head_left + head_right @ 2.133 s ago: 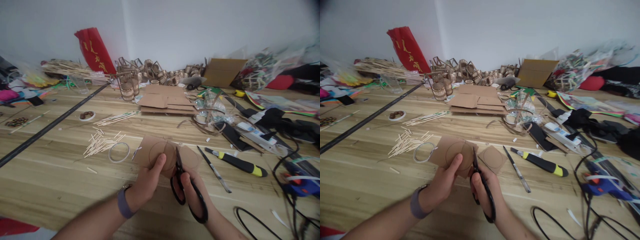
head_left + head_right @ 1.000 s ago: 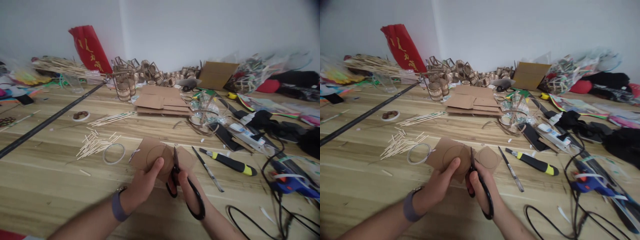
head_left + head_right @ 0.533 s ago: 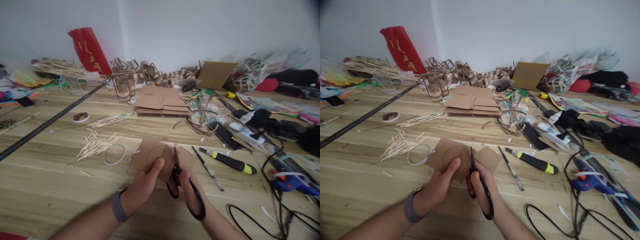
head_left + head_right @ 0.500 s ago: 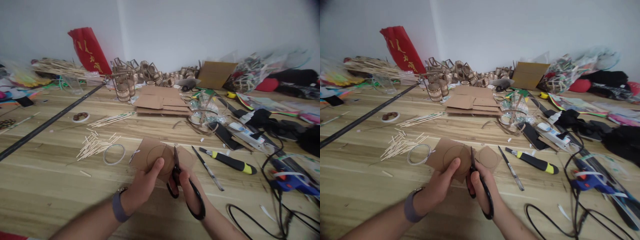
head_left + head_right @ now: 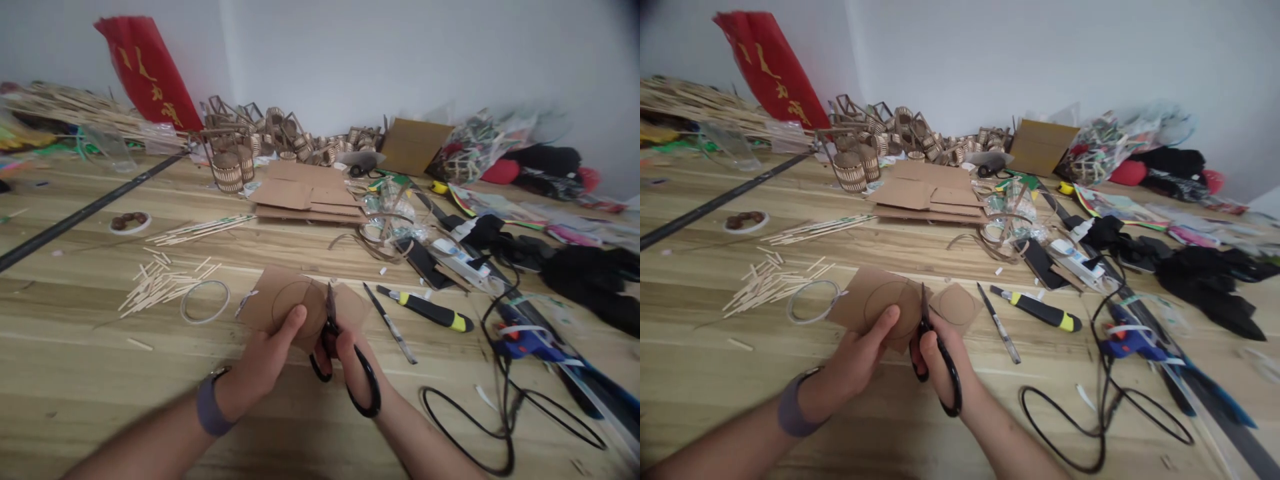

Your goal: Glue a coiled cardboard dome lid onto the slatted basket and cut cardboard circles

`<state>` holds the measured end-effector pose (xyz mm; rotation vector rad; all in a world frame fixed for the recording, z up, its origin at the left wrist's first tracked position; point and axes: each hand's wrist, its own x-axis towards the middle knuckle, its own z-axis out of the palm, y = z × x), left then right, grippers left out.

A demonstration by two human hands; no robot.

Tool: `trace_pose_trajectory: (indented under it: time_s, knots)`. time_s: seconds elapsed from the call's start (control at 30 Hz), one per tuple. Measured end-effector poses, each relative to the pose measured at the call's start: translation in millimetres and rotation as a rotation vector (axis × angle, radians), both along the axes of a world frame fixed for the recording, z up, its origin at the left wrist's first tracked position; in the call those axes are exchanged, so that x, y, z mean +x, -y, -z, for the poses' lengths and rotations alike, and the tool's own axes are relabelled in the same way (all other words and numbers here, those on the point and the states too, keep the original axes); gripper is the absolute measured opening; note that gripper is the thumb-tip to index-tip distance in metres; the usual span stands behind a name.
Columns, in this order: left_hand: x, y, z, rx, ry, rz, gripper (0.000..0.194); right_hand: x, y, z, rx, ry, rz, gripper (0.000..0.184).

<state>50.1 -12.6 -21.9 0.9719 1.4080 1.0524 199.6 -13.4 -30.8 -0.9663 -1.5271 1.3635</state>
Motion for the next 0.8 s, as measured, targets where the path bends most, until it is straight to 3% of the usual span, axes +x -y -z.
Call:
trace_pose_trajectory:
  time_s: [0.3, 0.8]
  knots:
    - [1, -1, 12.0, 0.011, 0.079, -0.026, 0.060, 1, 0, 4.6, -0.023, 0.035, 0.010, 0.075]
    - [1, -1, 7.3, 0.038, 0.096, 0.006, 0.057, -1, 0, 6.8, -0.004, -0.023, 0.031, 0.070]
